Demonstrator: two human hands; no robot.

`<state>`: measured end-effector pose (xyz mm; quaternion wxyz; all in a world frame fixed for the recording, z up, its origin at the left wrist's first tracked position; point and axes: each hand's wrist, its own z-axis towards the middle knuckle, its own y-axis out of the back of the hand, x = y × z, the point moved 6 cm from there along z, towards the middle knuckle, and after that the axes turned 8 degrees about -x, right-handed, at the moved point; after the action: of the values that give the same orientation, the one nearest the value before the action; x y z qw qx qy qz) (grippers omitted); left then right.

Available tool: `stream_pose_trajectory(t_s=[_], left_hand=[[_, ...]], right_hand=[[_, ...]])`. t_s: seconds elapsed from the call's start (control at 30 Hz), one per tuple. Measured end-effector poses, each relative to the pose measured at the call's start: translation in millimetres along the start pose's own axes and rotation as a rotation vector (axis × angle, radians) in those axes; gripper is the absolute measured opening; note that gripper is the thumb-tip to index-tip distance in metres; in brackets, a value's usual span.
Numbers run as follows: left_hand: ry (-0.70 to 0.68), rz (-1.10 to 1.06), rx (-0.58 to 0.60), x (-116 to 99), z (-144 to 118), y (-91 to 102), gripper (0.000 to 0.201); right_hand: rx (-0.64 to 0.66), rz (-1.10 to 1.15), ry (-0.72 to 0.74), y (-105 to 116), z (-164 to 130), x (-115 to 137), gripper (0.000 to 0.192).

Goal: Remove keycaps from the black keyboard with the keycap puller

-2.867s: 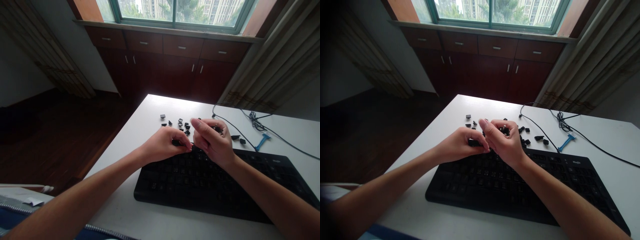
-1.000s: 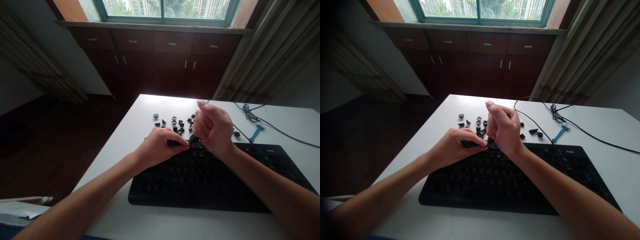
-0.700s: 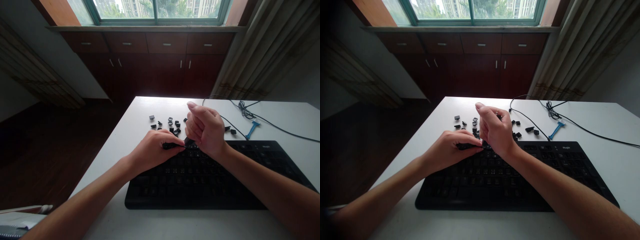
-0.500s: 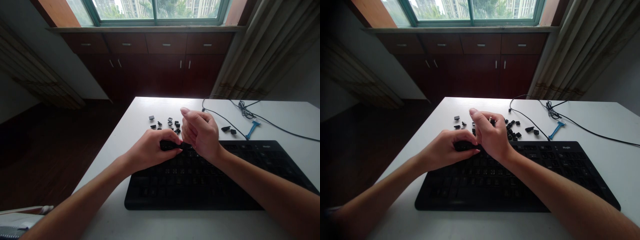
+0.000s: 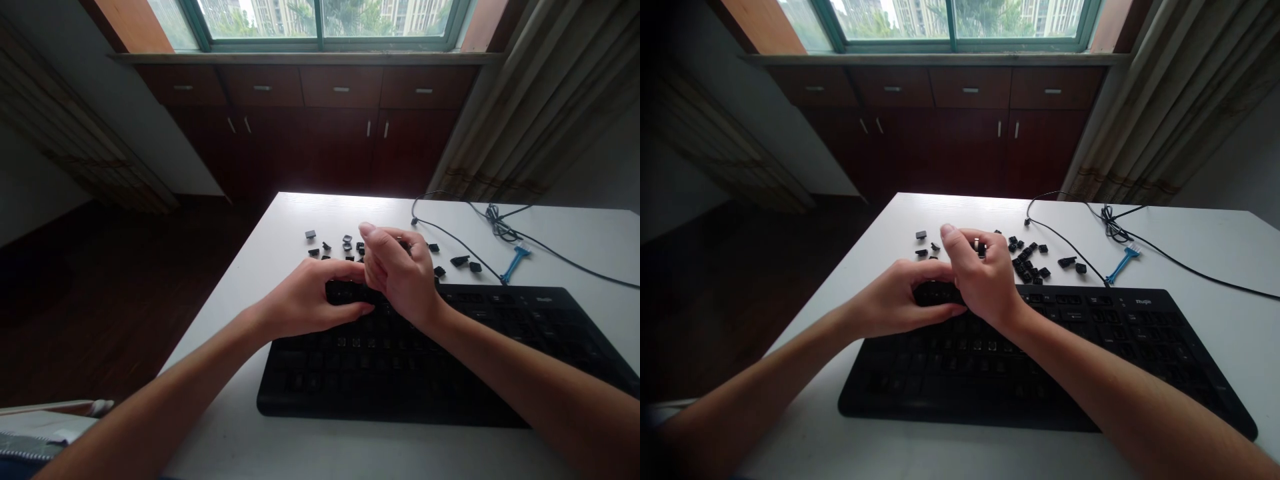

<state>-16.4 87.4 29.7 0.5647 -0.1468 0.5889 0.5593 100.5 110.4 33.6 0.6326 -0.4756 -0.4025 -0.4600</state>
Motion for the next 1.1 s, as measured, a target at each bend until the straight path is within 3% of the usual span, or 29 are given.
stream_pose_trajectory(t_s=[0.2, 0.3, 0.43, 0.63, 0.8, 1.0, 1.1], left_hand=[[0.033, 0.036, 0.002, -0.1, 1.6, 3.5, 0.039], [0.031, 0.094, -0.012, 6.1, -0.7, 2.4, 0.049], [-0.077, 0.202, -0.054, 6.3, -4.9, -3.6, 0.037], [-0.289, 0.440, -0.030, -7.4, -12.5, -16.7, 0.030], [-0.390, 0.477, -0.026, -15.0, -18.5, -19.2, 0.025], [-0.310, 0.424, -0.073, -9.1, -15.3, -8.8, 0.023], [-0.229, 0.483, -0.122, -0.1, -4.9, 9.3, 0.023]], right_hand=[[0.063, 0.012, 0.015, -1.6, -1.3, -2.8, 0.051], [0.020, 0.075, -0.020, 4.9, 4.3, 4.2, 0.053], [-0.098, 0.190, -0.069, 17.6, 14.3, 17.7, 0.055], [-0.148, 0.169, -0.053, 29.6, 24.8, 66.5, 0.054], [-0.174, 0.054, -0.013, 52.7, 29.1, 103.5, 0.056], [-0.102, -0.202, -0.031, 93.9, 29.4, 79.4, 0.055], [-0.014, -0.510, -0.085, 111.2, 30.8, 64.0, 0.050]])
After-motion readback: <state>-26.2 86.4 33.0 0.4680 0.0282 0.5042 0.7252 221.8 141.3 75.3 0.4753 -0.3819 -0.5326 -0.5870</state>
